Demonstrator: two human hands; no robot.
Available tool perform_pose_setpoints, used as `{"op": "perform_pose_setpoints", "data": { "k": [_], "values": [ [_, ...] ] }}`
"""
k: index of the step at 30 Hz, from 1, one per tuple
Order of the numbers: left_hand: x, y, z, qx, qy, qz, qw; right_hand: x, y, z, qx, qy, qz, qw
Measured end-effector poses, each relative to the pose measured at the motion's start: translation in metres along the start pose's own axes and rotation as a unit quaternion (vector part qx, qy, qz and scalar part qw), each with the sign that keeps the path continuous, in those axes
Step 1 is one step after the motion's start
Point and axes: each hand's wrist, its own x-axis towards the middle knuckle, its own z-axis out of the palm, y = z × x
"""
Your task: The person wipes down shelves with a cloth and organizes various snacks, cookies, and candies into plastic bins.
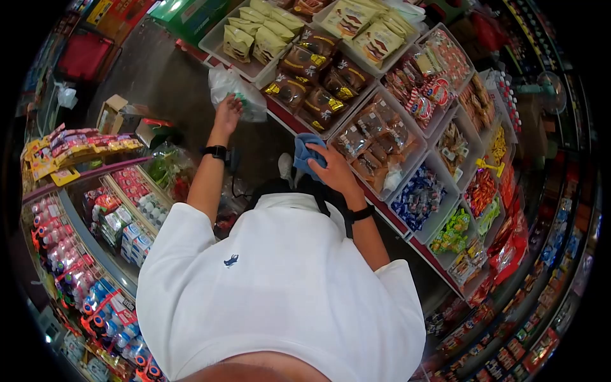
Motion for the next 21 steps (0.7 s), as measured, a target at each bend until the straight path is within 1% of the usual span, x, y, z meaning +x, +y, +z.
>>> {"op": "perform_pose_setpoints", "data": {
  "k": [1,2,4,5,7,8,10,11,12,13,15,16,17,18,19,20,21],
  "values": [
    [-0.003,-0.008,-0.004,-0.002,0.008,0.001,1.0,0.005,0.001,0.0,0.002,-0.005,0.003,1.0],
    [-0.001,-0.017,-0.003,-0.007,0.013,-0.018,1.0,0.012,0.005,-0.003,0.002,-0.005,0.003,1.0],
    [-0.02,-0.032,-0.021,0.002,0.046,-0.042,0.998,0.017,0.016,-0.003,-0.02,-0.058,-0.003,0.998],
    [-0.022,-0.041,-0.027,0.002,0.046,-0.042,0.998,0.015,0.026,-0.003,-0.021,-0.058,-0.003,0.998],
    [-0.029,-0.038,-0.037,0.046,0.076,-0.089,0.992,0.026,0.046,0.0,-0.02,-0.079,-0.04,0.996],
    [-0.025,-0.035,-0.049,0.052,0.111,-0.071,0.99,0.028,0.052,0.001,-0.01,-0.077,-0.035,0.996],
    [-0.009,-0.018,-0.058,0.047,0.116,-0.056,0.991,0.031,0.052,-0.004,-0.02,-0.067,-0.022,0.997],
    [-0.003,-0.014,-0.052,0.04,0.116,-0.044,0.991,0.03,0.054,-0.005,-0.018,-0.063,-0.015,0.998],
    [-0.004,-0.012,-0.049,0.046,0.121,-0.046,0.991,0.03,0.055,-0.004,0.001,-0.059,0.029,0.998],
    [0.004,-0.005,-0.041,0.046,0.117,-0.046,0.991,0.033,0.055,-0.005,0.018,-0.05,0.071,0.996],
    [0.021,0.015,-0.027,0.081,0.069,-0.008,0.994,0.034,0.06,-0.002,0.01,-0.047,0.088,0.995],
    [0.03,0.022,-0.019,0.081,0.069,-0.009,0.994,0.034,0.064,0.0,0.002,-0.044,0.103,0.994],
    [0.047,0.026,-0.012,0.12,0.067,0.024,0.99,0.039,0.064,0.006,0.001,-0.044,0.11,0.993],
    [0.049,0.034,0.0,0.16,0.067,0.062,0.983,0.038,0.059,0.004,-0.005,-0.049,0.114,0.992],
    [0.055,0.04,0.008,0.162,0.064,0.058,0.983,0.04,0.057,0.006,-0.011,-0.049,0.12,0.992],
    [0.077,0.047,0.015,0.237,0.069,0.074,0.966,0.047,0.059,0.015,-0.011,-0.034,0.132,0.991],
    [0.075,0.054,0.02,0.306,0.09,0.097,0.943,0.047,0.058,0.016,-0.009,-0.039,0.116,0.992]
  ]
}}
